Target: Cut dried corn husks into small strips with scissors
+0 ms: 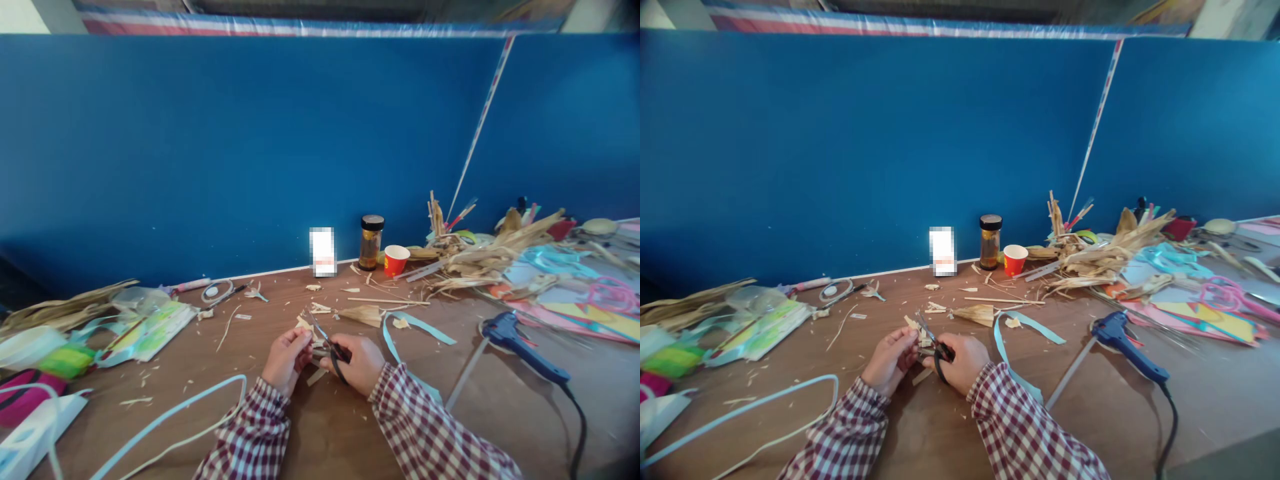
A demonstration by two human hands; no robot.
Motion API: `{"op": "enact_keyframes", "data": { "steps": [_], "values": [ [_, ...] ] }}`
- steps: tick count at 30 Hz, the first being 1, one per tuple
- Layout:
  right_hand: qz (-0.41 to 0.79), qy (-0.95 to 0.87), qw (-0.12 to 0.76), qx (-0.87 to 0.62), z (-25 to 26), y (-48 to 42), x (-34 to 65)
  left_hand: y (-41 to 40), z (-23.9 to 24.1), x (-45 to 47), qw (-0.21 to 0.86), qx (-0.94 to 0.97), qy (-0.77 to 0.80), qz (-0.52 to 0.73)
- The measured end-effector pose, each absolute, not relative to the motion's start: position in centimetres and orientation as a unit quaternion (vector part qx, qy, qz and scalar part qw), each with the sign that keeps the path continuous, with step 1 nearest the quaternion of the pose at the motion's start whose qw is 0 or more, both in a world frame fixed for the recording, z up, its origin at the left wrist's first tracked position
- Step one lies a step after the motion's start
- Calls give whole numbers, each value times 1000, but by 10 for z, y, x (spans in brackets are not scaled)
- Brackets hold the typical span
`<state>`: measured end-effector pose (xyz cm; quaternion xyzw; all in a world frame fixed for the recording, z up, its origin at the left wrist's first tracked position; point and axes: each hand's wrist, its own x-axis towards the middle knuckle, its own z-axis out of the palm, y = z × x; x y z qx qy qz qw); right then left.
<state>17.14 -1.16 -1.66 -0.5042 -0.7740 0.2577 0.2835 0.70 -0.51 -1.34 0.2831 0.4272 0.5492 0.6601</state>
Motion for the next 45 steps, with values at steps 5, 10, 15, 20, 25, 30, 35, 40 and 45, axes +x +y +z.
{"op": "enact_keyframes", "data": {
  "steps": [5,10,15,20,25,30,35,40,45],
  "values": [
    [248,-779,280,-503,-13,-14,171,-7,-14,10,652,307,442,534],
    [256,-774,282,-506,-17,-11,172,-7,-13,11,650,312,449,527],
    [308,-739,318,-508,-24,-8,170,-5,-13,10,637,292,455,549],
    [475,-627,420,-453,-24,-6,163,-8,-13,16,659,302,455,517],
    [544,-580,453,-403,-22,-4,162,-11,-15,22,655,335,447,509],
    [531,-589,454,-406,-24,-3,163,-11,-16,23,638,363,448,511],
    [541,-585,451,-402,-23,-4,162,-11,-15,20,660,325,445,511],
    [536,-592,443,-407,-23,-5,159,-10,-16,17,668,305,438,519],
    [504,-618,444,-408,-24,-7,159,-11,-16,18,660,315,437,524]
  ]
}}
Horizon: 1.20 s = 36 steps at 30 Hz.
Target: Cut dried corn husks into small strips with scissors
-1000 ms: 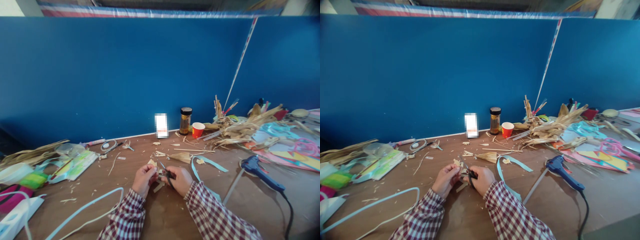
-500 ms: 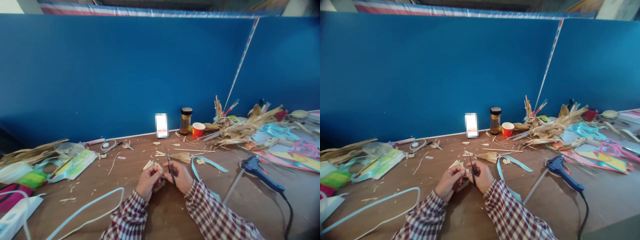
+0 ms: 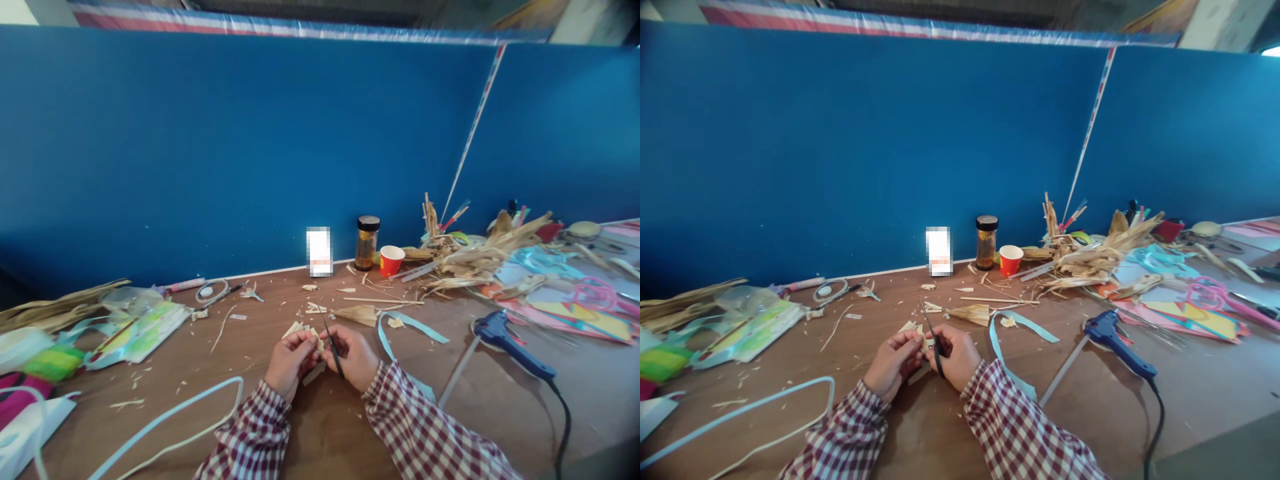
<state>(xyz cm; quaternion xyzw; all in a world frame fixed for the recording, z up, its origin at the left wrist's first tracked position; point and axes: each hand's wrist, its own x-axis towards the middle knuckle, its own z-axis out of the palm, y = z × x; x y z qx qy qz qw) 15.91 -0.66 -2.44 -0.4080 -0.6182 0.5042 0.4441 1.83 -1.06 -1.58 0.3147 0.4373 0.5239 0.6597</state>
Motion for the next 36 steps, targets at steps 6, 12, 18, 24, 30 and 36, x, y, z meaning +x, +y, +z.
{"op": "enact_keyframes", "data": {
  "steps": [6,12,18,24,30,36],
  "values": [
    [500,-617,446,-414,-22,-7,159,-11,-15,19,667,303,442,518],
    [517,-601,455,-405,-24,-6,157,-10,-16,18,674,302,421,526],
    [519,-601,458,-400,-26,-5,158,-9,-18,18,681,301,414,524],
    [517,-599,462,-401,-26,-6,157,-9,-16,18,683,299,411,524],
    [515,-604,457,-401,-25,-7,157,-10,-17,17,683,309,405,524],
    [517,-607,447,-405,-22,-7,158,-8,-18,17,680,307,414,522]
  ]
}}
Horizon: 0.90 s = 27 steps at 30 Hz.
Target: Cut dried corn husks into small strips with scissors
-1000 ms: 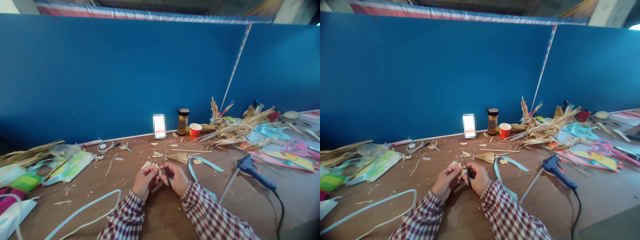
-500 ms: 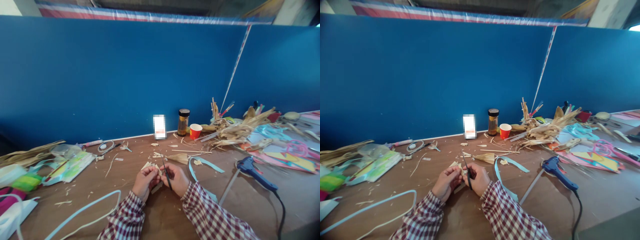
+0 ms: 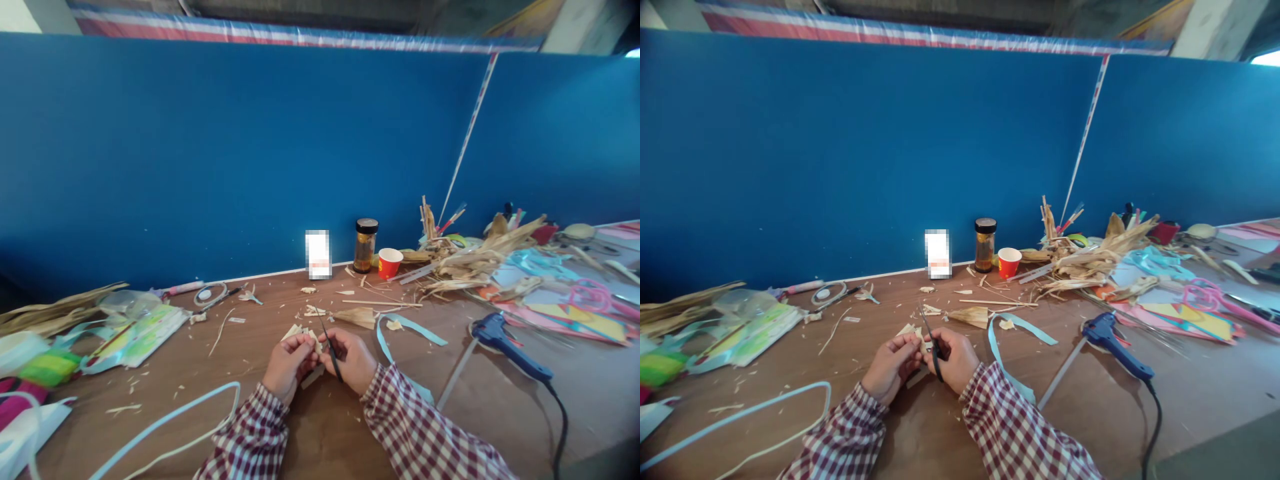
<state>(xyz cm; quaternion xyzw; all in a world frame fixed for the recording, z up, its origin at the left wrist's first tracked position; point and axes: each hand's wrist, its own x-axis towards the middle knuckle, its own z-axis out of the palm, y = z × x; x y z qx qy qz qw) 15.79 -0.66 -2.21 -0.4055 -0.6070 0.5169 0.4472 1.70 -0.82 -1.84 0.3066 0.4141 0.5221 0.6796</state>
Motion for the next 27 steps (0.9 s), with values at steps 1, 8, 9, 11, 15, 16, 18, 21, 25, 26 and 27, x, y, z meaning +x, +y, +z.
{"op": "enact_keyframes", "data": {
  "steps": [1,8,9,11,15,16,18,21,25,26,27],
  "values": [
    [517,-607,446,-407,-21,-7,158,-8,-18,17,678,305,415,524],
    [487,-633,431,-420,-22,-9,158,-6,-18,12,670,289,418,542],
    [474,-644,426,-422,-23,-9,159,-6,-17,12,668,288,417,545],
    [434,-672,412,-437,-25,-9,162,-6,-17,11,663,286,418,550],
    [324,-729,370,-475,-25,-10,167,-7,-16,10,660,289,419,553],
    [306,-738,363,-480,-24,-11,168,-7,-16,10,660,290,419,552],
    [288,-745,355,-487,-22,-12,169,-6,-17,9,659,290,421,552],
    [276,-750,342,-494,-20,-13,169,-5,-18,7,657,281,426,555],
    [266,-755,331,-500,-19,-13,168,-4,-20,5,655,270,427,561],
    [264,-755,329,-502,-19,-13,168,-3,-20,5,655,268,426,564],
    [263,-755,328,-503,-20,-13,168,-3,-19,5,655,266,425,565]
  ]
}}
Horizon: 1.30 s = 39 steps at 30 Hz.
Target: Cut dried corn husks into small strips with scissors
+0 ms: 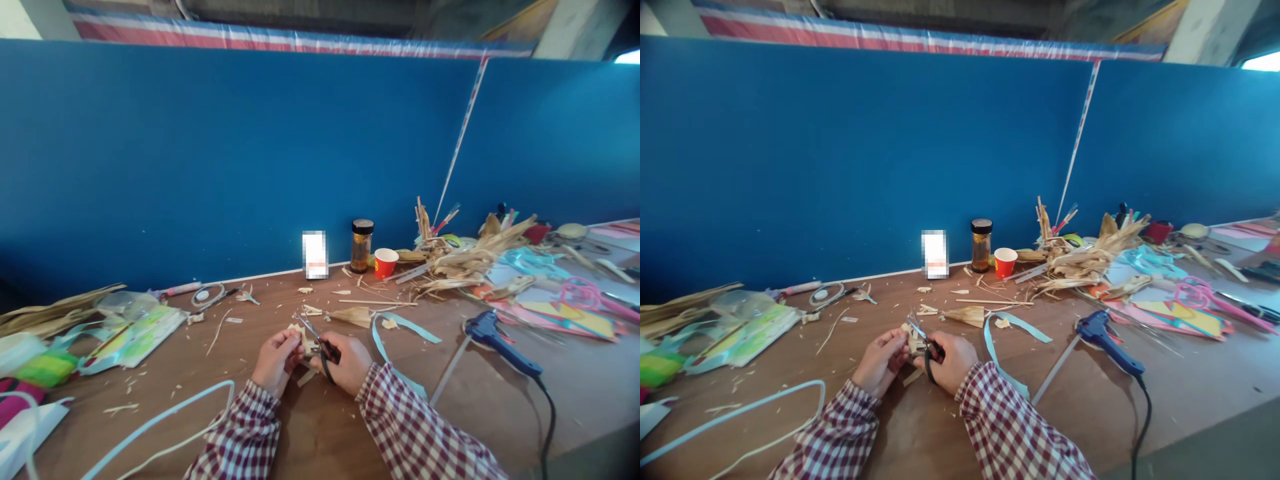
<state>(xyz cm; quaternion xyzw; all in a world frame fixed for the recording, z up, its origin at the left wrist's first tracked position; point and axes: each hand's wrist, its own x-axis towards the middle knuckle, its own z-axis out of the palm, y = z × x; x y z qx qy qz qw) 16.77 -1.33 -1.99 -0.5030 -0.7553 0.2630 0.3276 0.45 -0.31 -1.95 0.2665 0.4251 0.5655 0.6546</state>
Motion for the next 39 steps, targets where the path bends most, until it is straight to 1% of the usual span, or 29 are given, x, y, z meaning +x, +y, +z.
{"op": "enact_keyframes", "data": {
  "steps": [11,39],
  "values": [
    [273,-760,316,-498,-24,-14,168,-4,-13,5,657,258,423,568],
    [282,-759,315,-495,-24,-12,168,-2,-18,4,652,278,431,559]
  ]
}}
